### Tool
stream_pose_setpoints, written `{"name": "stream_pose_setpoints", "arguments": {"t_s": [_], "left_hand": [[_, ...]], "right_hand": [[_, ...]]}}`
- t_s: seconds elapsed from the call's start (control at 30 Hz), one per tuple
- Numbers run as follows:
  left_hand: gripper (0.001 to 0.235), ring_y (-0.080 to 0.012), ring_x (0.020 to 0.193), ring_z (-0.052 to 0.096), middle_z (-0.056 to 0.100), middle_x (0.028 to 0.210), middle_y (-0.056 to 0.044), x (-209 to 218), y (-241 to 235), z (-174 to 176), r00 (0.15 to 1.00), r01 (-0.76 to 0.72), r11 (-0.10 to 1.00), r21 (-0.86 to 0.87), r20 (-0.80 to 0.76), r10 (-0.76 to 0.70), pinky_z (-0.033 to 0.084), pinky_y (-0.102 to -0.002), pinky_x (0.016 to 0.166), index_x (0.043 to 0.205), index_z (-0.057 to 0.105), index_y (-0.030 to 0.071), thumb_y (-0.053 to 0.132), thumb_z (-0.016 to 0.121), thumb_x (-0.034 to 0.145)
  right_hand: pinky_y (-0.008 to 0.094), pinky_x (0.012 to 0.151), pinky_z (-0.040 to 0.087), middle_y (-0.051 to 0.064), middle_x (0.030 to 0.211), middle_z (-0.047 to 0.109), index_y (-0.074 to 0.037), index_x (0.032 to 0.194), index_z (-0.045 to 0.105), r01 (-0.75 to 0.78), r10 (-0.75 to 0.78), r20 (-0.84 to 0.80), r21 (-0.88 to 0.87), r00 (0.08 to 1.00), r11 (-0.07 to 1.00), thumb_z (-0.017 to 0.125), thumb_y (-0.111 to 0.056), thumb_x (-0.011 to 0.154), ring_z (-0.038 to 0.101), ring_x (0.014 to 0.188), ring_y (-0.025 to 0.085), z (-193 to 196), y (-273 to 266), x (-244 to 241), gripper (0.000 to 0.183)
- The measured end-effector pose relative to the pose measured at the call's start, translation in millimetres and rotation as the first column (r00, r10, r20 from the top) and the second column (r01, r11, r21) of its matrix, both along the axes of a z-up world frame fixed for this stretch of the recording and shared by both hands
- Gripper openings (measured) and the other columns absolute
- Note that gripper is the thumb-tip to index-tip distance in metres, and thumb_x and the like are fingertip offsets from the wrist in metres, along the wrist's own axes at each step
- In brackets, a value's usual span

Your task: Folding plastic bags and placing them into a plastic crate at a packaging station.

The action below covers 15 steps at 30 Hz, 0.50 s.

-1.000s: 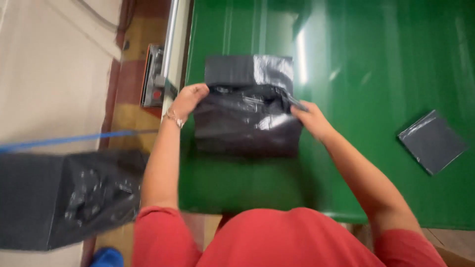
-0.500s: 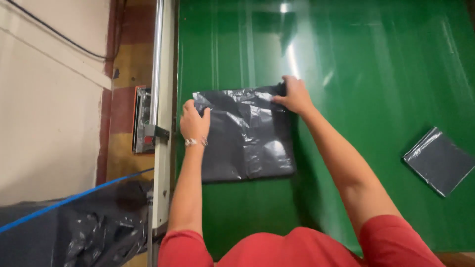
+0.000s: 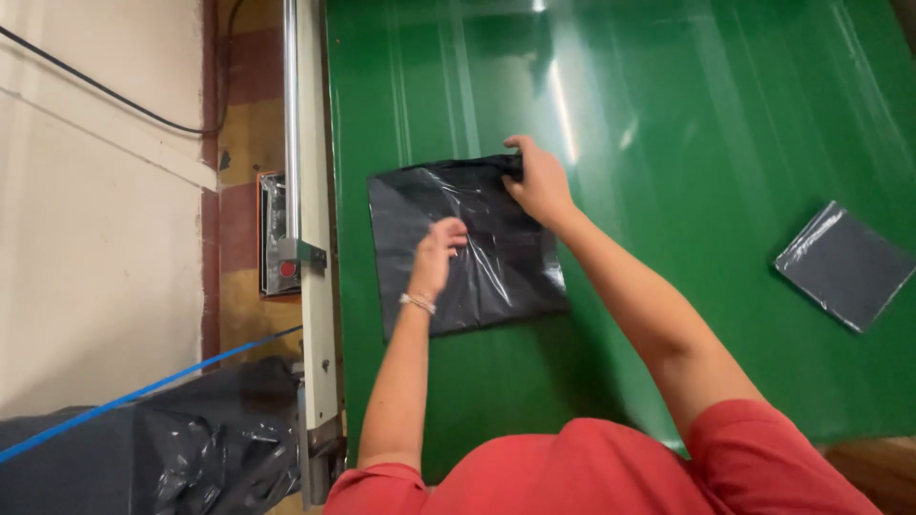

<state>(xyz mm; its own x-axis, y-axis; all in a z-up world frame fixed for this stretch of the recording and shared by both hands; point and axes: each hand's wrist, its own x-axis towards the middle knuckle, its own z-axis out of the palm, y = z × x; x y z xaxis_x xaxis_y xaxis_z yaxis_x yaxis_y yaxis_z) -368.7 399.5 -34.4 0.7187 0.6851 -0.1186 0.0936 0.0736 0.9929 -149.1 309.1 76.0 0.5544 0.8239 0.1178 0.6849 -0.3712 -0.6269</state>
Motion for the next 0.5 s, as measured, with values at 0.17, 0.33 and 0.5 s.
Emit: {"name": "stream_pose_setpoints", "arguments": {"t_s": [0.17, 0.33, 0.5], "left_hand": [[0.105, -0.0433, 0.146, 0.031, 0.036, 0.157, -0.025, -64, 37, 33, 0.955, 0.118, 0.587, -0.801, 0.253, 0.153, 0.014, -0.056, 0.121, 0.146, 0.043, 0.006, 0.088, 0.022, 0.084], [0.066, -0.0407, 0.103, 0.068, 0.070, 0.109, -0.023, -108, 35, 32, 0.817, 0.004, 0.303, -0.953, 0.177, 0.548, 0.049, -0.052, 0.102, 0.108, 0.069, 0.000, 0.063, 0.060, 0.090], [0.039, -0.0174, 0.099, 0.064, 0.066, 0.114, -0.012, -130, 34, 15, 0.946, -0.321, 0.920, -0.224, -0.038, 0.321, 0.054, -0.031, 0.093, 0.132, 0.055, -0.002, 0.015, 0.064, 0.099]], "right_hand": [[0.043, 0.091, 0.044, 0.002, 0.106, 0.067, -0.018, 0.104, 0.061, -0.260, 0.171, 0.295, 0.297, 0.940, 0.919, 0.081, -0.005, 0.070, 0.060, 0.106, 0.028, -9, -90, -51, 0.041], [0.040, 0.092, 0.048, -0.002, 0.097, 0.067, -0.017, 0.090, 0.064, -0.380, 0.222, 0.407, 0.362, 0.886, 0.851, 0.073, 0.007, 0.061, 0.064, 0.106, 0.023, -35, -147, -83, 0.039], [0.045, 0.098, 0.048, 0.000, 0.092, 0.066, -0.016, 0.084, 0.065, -0.455, 0.321, 0.412, 0.287, 0.853, 0.843, 0.071, -0.002, 0.059, 0.065, 0.109, 0.025, -41, -167, -79, 0.030]]}}
